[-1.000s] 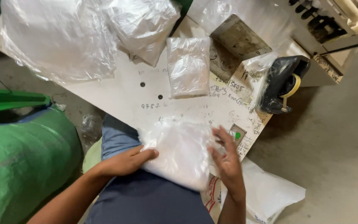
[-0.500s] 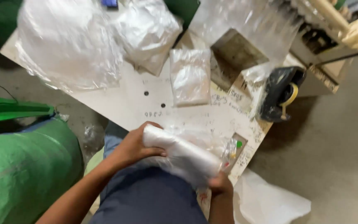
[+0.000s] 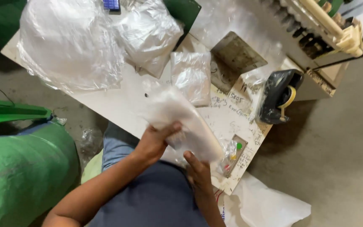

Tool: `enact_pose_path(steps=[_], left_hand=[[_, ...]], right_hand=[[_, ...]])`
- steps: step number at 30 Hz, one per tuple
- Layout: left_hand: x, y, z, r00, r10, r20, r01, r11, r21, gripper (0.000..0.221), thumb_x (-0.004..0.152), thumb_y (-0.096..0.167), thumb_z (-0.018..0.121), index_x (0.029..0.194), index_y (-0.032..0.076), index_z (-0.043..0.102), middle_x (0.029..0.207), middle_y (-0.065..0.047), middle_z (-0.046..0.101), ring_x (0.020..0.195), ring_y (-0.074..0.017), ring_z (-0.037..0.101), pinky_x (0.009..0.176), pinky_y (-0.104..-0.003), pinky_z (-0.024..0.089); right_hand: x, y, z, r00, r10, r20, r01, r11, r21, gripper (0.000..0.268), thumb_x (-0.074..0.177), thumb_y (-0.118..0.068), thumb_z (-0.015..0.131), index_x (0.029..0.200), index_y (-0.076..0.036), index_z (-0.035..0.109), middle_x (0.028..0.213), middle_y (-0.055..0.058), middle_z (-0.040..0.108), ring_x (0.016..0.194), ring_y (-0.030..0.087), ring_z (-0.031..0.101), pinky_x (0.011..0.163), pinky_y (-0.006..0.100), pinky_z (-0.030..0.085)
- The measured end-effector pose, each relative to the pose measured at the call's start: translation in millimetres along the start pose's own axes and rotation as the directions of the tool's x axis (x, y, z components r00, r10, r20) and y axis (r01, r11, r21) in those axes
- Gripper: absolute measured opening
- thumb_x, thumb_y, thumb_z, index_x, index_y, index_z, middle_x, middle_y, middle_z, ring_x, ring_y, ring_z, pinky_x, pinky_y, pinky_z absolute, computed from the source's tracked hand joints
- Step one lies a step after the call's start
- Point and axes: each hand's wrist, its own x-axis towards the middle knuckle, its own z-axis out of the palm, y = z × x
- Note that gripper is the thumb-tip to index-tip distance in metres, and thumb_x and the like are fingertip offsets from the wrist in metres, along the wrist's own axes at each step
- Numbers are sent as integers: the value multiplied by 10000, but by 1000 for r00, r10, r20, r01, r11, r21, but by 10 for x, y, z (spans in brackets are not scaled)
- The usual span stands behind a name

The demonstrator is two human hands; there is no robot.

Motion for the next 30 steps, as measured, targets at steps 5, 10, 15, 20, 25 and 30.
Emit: enact_pose_path(steps=[5, 10, 15, 20, 25, 30], left_hand=[[183, -185, -118, 764, 226, 605, -646, 257, 719, 727, 905, 602, 683, 1267, -24, 599, 1128, -286, 641, 1144, -504, 582, 1023, -601, 426], [400, -442, -592, 574, 52, 817, -654, -572, 495, 470, 740, 415, 875, 1071, 162, 657, 937, -50, 657, 1089, -320, 646, 962, -463, 458], [89, 100, -563, 347, 85, 934, -709, -629, 320, 168, 787, 125, 762, 940, 138, 695, 1350, -113, 650, 1368, -331, 542, 1179, -522, 347], [4, -94, -683, 2, 547, 837, -647, -638, 418, 115, 998, 331, 682, 973, 221, 704, 989, 16, 577, 953, -236, 566, 853, -393, 405], [223, -171, -516, 215, 415, 884, -516, -721, 464, 557, 1036, 459, 533, 1491, 138, 528, 1557, -80, 510, 1483, -275, 415, 1247, -513, 198], [450, -361, -611, 432, 362, 826, -476, -686, 550, 681, 1024, 553, 484, 1531, 99, 490, 1613, -119, 444, 1538, -328, 317, 1268, -596, 112]], right_hand=[[214, -403, -61, 548, 693, -468, -438, 714, 546, 535, 670, -181, 951, 1085, 83, 740, 992, 219, 742, 942, 257, 721, 739, 513, 499], [248, -139, -731, 655, 472, -590, -167, 852, 496, 630, 810, -196, 869, 1341, -59, 559, 1145, 136, 679, 962, 280, 725, 740, 483, 639], [355, -327, -797, 679, 444, -585, -167, 869, 466, 468, 835, -175, 866, 1250, -62, 680, 1150, 100, 717, 988, 287, 738, 718, 465, 646], [279, 134, -399, 794, 541, -277, -493, 840, 227, 514, 690, -151, 976, 1148, -43, 771, 1098, 180, 763, 1063, 219, 694, 963, 446, 545], [321, 287, -289, 831, 543, 117, -552, 831, 64, 742, 656, -178, 965, 1307, 6, 660, 1206, 217, 721, 1138, 332, 662, 998, 562, 489], [205, 314, 66, 956, -286, -67, 126, 606, -785, 893, 822, -244, 849, 1535, 16, 377, 1373, 269, 524, 1268, 457, 549, 1028, 589, 461]])
